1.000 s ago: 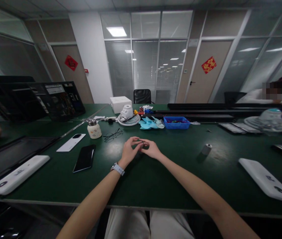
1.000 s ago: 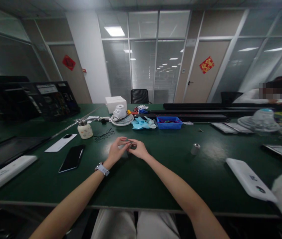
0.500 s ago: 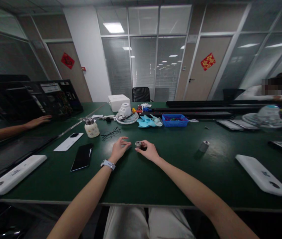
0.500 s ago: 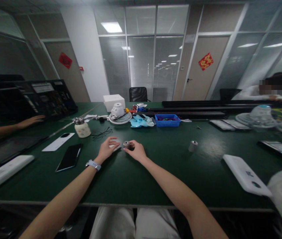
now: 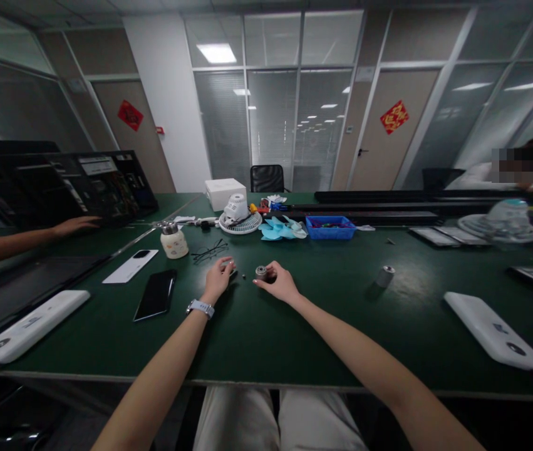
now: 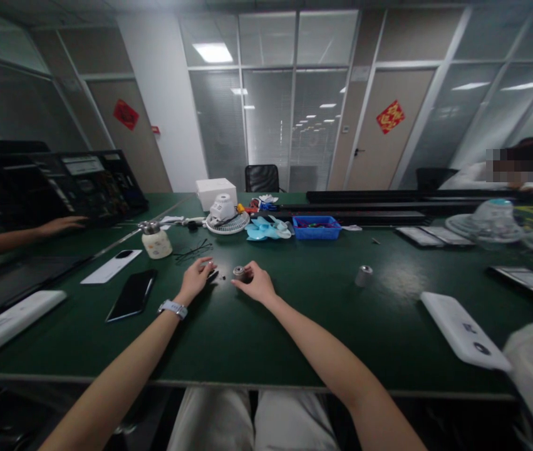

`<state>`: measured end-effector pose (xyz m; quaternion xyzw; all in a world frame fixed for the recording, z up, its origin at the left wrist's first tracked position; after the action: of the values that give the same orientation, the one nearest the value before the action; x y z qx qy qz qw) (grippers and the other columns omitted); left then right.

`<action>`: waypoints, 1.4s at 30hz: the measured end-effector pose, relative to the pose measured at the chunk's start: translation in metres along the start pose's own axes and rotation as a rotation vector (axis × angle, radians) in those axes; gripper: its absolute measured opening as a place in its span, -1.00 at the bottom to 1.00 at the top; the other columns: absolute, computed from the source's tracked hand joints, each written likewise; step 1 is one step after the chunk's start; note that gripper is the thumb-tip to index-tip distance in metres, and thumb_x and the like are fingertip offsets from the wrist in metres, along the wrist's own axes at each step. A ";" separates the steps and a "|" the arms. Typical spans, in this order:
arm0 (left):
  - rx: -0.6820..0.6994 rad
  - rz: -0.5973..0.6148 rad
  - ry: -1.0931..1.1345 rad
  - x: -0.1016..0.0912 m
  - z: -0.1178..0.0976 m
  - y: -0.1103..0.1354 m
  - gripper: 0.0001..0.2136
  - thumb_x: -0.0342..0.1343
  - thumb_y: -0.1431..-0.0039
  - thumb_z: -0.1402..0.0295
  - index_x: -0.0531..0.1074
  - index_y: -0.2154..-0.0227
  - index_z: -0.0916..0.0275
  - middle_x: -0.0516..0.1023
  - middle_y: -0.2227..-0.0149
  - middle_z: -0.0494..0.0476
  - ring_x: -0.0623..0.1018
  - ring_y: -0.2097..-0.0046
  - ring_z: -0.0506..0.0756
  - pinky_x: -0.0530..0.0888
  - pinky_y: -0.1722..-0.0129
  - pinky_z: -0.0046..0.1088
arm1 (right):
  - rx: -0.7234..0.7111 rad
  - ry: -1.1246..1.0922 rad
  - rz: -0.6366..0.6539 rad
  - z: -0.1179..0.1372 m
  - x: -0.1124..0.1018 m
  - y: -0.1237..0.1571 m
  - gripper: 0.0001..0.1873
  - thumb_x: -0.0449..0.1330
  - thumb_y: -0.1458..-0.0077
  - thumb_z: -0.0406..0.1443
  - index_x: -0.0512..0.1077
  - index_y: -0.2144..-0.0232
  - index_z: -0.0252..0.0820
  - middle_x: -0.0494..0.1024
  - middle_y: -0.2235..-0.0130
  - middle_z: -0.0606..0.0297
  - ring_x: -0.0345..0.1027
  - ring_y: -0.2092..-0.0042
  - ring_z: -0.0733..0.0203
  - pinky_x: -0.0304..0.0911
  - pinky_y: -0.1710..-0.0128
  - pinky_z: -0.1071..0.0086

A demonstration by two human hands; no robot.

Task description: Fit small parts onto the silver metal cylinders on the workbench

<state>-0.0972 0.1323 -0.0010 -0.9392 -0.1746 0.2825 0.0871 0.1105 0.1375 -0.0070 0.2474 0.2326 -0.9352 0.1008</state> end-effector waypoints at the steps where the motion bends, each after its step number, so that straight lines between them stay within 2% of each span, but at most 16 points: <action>1: 0.003 0.002 -0.012 0.000 -0.001 0.000 -0.69 -0.02 -0.19 0.26 0.38 0.06 0.29 0.61 0.23 0.27 0.58 0.14 0.13 0.44 0.16 -0.38 | 0.007 0.032 -0.010 0.002 0.001 0.000 -0.51 0.32 0.21 0.00 0.29 0.30 -0.10 0.53 0.27 0.28 0.43 0.25 0.19 0.32 0.23 0.28; 4: 0.023 0.012 -0.049 0.001 -0.004 0.001 -0.70 -0.01 -0.18 0.26 0.39 0.08 0.28 0.61 0.24 0.25 0.58 0.14 0.13 0.43 0.15 -0.39 | 0.070 0.126 -0.065 0.006 0.005 -0.002 -0.46 0.33 0.26 0.03 0.29 0.31 -0.12 0.52 0.30 0.26 0.42 0.29 0.15 0.31 0.28 0.26; 7: 0.029 0.017 -0.064 0.001 -0.006 0.003 -0.69 -0.02 -0.18 0.26 0.39 0.08 0.28 0.61 0.24 0.24 0.58 0.14 0.13 0.43 0.14 -0.38 | 0.126 0.060 -0.088 0.005 0.007 -0.004 -0.56 0.33 0.23 -0.04 0.34 0.35 -0.16 0.53 0.33 0.25 0.41 0.31 0.16 0.32 0.28 0.27; 10: 0.022 0.019 -0.064 0.001 -0.007 0.003 -0.69 -0.04 -0.19 0.25 0.39 0.08 0.29 0.61 0.24 0.25 0.57 0.14 0.12 0.42 0.14 -0.38 | 0.153 -0.208 0.011 -0.001 0.002 -0.004 -0.55 0.38 0.27 -0.15 0.43 0.29 -0.21 0.55 0.26 0.21 0.42 0.25 0.16 0.33 0.21 0.26; 14: 0.027 0.035 -0.077 0.003 -0.004 0.001 -0.68 -0.04 -0.19 0.23 0.39 0.08 0.27 0.61 0.24 0.23 0.57 0.14 0.13 0.42 0.14 -0.37 | 0.261 -0.652 0.203 -0.017 -0.019 0.007 -0.41 0.40 0.26 -0.24 0.44 0.09 -0.20 0.54 0.18 0.22 0.41 0.13 0.15 0.26 0.00 0.19; 19: 0.045 0.026 -0.122 0.003 0.000 -0.001 -0.67 -0.05 -0.19 0.21 0.39 0.06 0.25 0.62 0.24 0.21 0.57 0.16 0.14 0.41 0.16 -0.36 | 0.376 -0.967 0.241 -0.027 -0.038 0.020 -0.43 0.36 0.16 -0.38 0.38 0.02 -0.20 0.53 0.16 0.22 0.39 0.04 0.17 0.15 -0.13 0.19; 23: 0.036 0.029 -0.143 0.002 0.000 0.000 -0.67 -0.04 -0.19 0.22 0.38 0.06 0.25 0.62 0.24 0.20 0.58 0.19 0.13 0.41 0.20 -0.38 | 0.470 -1.127 0.256 -0.022 -0.037 0.023 -0.47 0.22 0.02 -0.48 0.26 -0.03 -0.22 0.53 0.14 0.16 0.43 0.07 0.19 0.22 -0.06 0.20; 27: 0.033 0.032 -0.153 0.001 -0.002 0.001 -0.68 -0.04 -0.19 0.23 0.39 0.07 0.25 0.62 0.24 0.19 0.58 0.19 0.12 0.41 0.20 -0.39 | 0.651 -1.245 0.237 -0.018 -0.040 0.027 -0.72 0.02 -0.19 -0.38 0.25 0.03 -0.28 0.52 0.14 0.06 0.46 0.16 0.22 0.33 0.10 0.28; 29: 0.034 0.034 -0.162 0.002 -0.003 0.001 -0.68 -0.04 -0.19 0.24 0.38 0.06 0.26 0.62 0.24 0.20 0.58 0.18 0.13 0.41 0.19 -0.38 | 0.721 -1.277 0.201 -0.019 -0.043 0.028 -0.76 -0.03 -0.23 -0.32 0.27 0.07 -0.26 0.52 0.15 0.09 0.46 0.22 0.26 0.35 0.19 0.33; 32: 0.037 0.037 -0.175 0.002 -0.003 0.001 -0.68 -0.04 -0.18 0.24 0.38 0.06 0.26 0.62 0.23 0.20 0.58 0.19 0.13 0.41 0.18 -0.36 | 0.727 -1.268 0.138 -0.021 -0.048 0.024 -0.81 0.00 -0.22 -0.30 0.31 0.13 -0.20 0.52 0.22 0.19 0.41 0.36 0.34 0.35 0.36 0.43; 35: 0.047 0.038 -0.173 0.002 -0.003 0.001 -0.67 -0.03 -0.18 0.23 0.38 0.06 0.25 0.62 0.23 0.19 0.58 0.18 0.13 0.41 0.18 -0.36 | 0.671 -1.151 0.059 -0.028 -0.053 0.018 -0.88 0.09 -0.14 -0.39 0.32 0.23 -0.23 0.51 0.27 0.21 0.33 0.46 0.40 0.29 0.46 0.50; 39: 0.056 0.032 -0.175 0.003 -0.005 0.002 -0.70 -0.02 -0.16 0.25 0.40 0.09 0.24 0.62 0.25 0.18 0.58 0.17 0.13 0.42 0.17 -0.38 | 0.499 -0.698 -0.129 -0.044 -0.074 0.006 -0.75 0.18 -0.02 -0.40 0.23 0.23 -0.22 0.48 0.21 0.17 0.34 0.43 0.36 0.33 0.37 0.41; 42: 0.058 0.028 -0.184 0.003 -0.004 0.002 -0.71 -0.02 -0.16 0.26 0.41 0.09 0.23 0.62 0.26 0.17 0.58 0.17 0.12 0.42 0.17 -0.39 | 0.282 -0.222 -0.350 -0.052 -0.110 -0.001 -0.61 0.24 0.06 -0.35 0.19 0.18 -0.19 0.44 0.16 0.17 0.37 0.25 0.22 0.32 0.16 0.23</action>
<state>-0.0917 0.1318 0.0006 -0.9088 -0.1607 0.3736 0.0938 0.2260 0.1721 0.0092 0.1108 0.1266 -0.9830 -0.0733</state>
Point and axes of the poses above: each hand's wrist, its own y-axis away from the middle knuckle, its own x-axis out of the palm, z = x × y, the point moved 5 cm from there along -y, towards the middle knuckle
